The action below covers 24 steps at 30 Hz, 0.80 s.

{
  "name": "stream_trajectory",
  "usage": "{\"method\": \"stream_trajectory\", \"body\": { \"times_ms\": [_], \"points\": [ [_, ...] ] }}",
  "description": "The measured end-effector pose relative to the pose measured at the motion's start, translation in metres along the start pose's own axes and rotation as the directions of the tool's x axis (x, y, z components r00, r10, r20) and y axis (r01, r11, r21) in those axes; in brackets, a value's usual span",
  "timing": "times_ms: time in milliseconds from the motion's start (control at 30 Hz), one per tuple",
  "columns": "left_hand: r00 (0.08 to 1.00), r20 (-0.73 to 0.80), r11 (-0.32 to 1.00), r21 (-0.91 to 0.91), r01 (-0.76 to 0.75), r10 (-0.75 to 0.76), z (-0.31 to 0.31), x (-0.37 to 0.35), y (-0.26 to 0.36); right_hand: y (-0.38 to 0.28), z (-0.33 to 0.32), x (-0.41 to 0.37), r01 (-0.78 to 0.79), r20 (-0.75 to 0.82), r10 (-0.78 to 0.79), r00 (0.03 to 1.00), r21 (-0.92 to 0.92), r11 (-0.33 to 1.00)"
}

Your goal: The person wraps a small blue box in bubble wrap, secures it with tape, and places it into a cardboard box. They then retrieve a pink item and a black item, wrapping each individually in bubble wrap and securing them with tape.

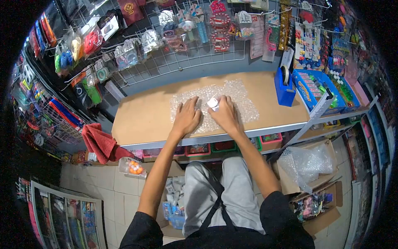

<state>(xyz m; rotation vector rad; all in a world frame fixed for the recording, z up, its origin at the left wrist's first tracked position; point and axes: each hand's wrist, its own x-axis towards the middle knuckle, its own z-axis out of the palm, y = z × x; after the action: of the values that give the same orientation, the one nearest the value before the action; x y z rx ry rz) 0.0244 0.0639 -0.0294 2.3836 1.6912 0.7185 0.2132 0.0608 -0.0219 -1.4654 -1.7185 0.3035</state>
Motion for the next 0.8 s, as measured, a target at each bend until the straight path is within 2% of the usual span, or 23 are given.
{"method": "stream_trajectory", "body": {
  "times_ms": [33, 133, 333, 433, 533, 633, 733, 800],
  "points": [
    [1.0, -0.006, 1.0, 0.003, -0.006, 0.006, 0.001, 0.001, -0.001, -0.002, 0.0, -0.004, 0.044, -0.005, -0.044, 0.999, -0.097, 0.994],
    [1.0, -0.016, 1.0, 0.01, -0.024, 0.024, 0.003, 0.0, -0.003, 0.004, 0.005, -0.008, 0.07, -0.02, -0.072, 0.997, -0.09, 0.993],
    [0.999, -0.041, 0.999, 0.009, -0.032, 0.032, 0.004, 0.0, -0.003, 0.003, -0.014, -0.015, 0.076, 0.01, -0.078, 0.997, 0.134, 0.988],
    [0.998, -0.007, 0.997, -0.036, -0.068, 0.068, -0.004, 0.001, 0.002, 0.005, -0.014, -0.01, 0.057, 0.111, -0.074, 0.991, 0.155, 0.986],
    [0.994, 0.011, 0.987, -0.117, -0.108, 0.11, -0.012, 0.0, 0.008, 0.009, -0.015, -0.015, 0.154, 0.096, -0.174, 0.98, 0.182, 0.971],
    [0.975, -0.008, 0.974, -0.048, -0.222, 0.222, -0.015, -0.003, 0.013, -0.004, -0.034, -0.026, -0.106, 0.135, 0.048, 0.99, 0.468, 0.877],
    [0.971, 0.038, 0.97, -0.077, -0.231, 0.235, -0.011, 0.0, 0.004, 0.0, -0.058, -0.059, 0.192, -0.167, -0.143, 0.976, 0.334, 0.923],
    [0.954, -0.024, 0.95, -0.08, -0.301, 0.3, 0.003, 0.004, -0.011, 0.001, -0.091, -0.107, 0.235, -0.191, -0.191, 0.963, 0.242, 0.941]
  ]
}}
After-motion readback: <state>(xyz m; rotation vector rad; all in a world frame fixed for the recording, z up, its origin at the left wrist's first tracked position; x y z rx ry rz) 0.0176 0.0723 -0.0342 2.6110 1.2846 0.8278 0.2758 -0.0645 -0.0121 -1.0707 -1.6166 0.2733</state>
